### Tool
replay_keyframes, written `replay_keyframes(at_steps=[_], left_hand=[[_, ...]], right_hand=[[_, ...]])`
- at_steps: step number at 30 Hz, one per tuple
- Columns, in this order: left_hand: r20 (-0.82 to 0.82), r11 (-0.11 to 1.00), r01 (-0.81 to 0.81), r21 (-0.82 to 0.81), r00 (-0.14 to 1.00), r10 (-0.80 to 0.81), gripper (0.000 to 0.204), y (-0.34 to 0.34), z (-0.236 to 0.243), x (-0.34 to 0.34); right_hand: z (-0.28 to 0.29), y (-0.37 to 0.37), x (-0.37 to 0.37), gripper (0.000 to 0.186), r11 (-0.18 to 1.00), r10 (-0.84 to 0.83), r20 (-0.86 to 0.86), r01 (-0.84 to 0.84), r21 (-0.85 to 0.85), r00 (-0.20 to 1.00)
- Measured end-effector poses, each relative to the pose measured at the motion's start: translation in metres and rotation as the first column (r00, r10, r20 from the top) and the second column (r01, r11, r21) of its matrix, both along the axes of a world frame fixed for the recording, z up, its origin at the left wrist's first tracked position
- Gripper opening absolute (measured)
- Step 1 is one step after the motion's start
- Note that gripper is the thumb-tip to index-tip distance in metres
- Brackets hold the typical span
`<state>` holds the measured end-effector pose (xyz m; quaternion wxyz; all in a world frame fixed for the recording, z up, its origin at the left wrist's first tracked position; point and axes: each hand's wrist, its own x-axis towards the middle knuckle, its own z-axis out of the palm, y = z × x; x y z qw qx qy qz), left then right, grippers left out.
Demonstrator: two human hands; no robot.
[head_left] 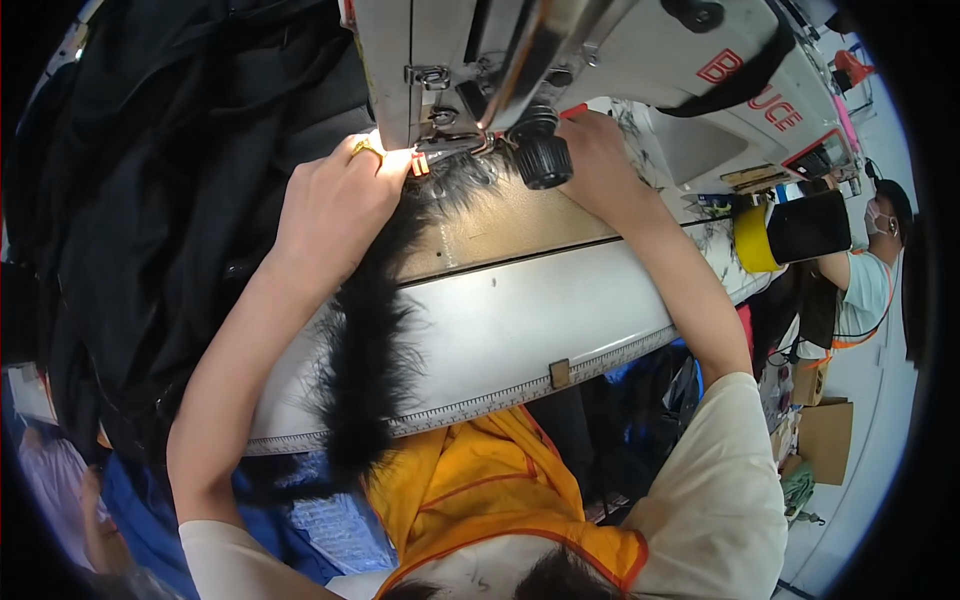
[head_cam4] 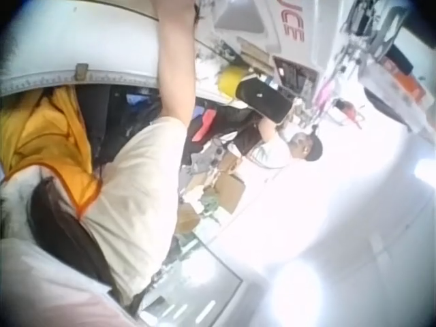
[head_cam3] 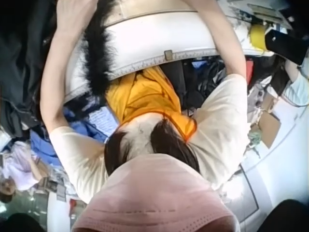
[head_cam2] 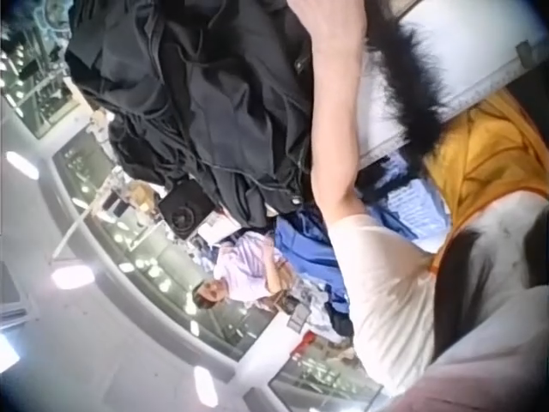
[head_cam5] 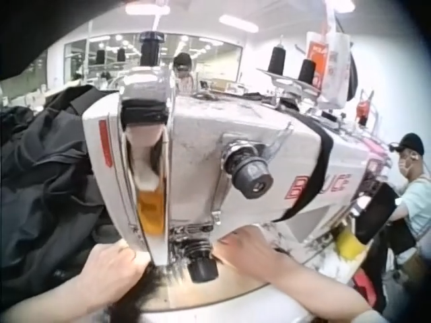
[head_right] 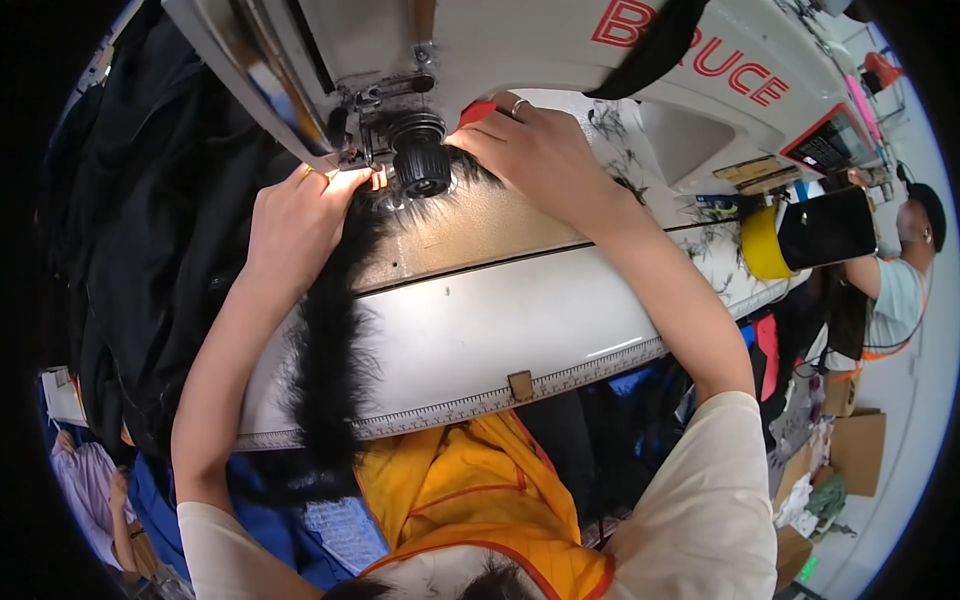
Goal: The recorder is using an industrial sewing machine to attach black fur trim to a black fabric garment.
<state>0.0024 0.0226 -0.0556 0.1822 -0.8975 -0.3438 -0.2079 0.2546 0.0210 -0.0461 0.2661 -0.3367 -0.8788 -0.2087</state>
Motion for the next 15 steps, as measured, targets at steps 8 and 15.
replay_keyframes(at_steps=[8,15], left_hand=[[0.135,0.998,0.055,-0.008,0.989,-0.053,0.018,-0.005,-0.002,-0.011],[0.092,0.996,0.0,-0.084,0.996,0.008,0.01,-0.001,0.01,-0.012]], right_hand=[[-0.004,-0.001,0.004,0.027,0.997,-0.024,-0.037,0.021,-0.08,0.999],[-0.013,0.006,-0.017,0.014,0.999,0.027,0.038,-0.026,-0.045,0.999]])
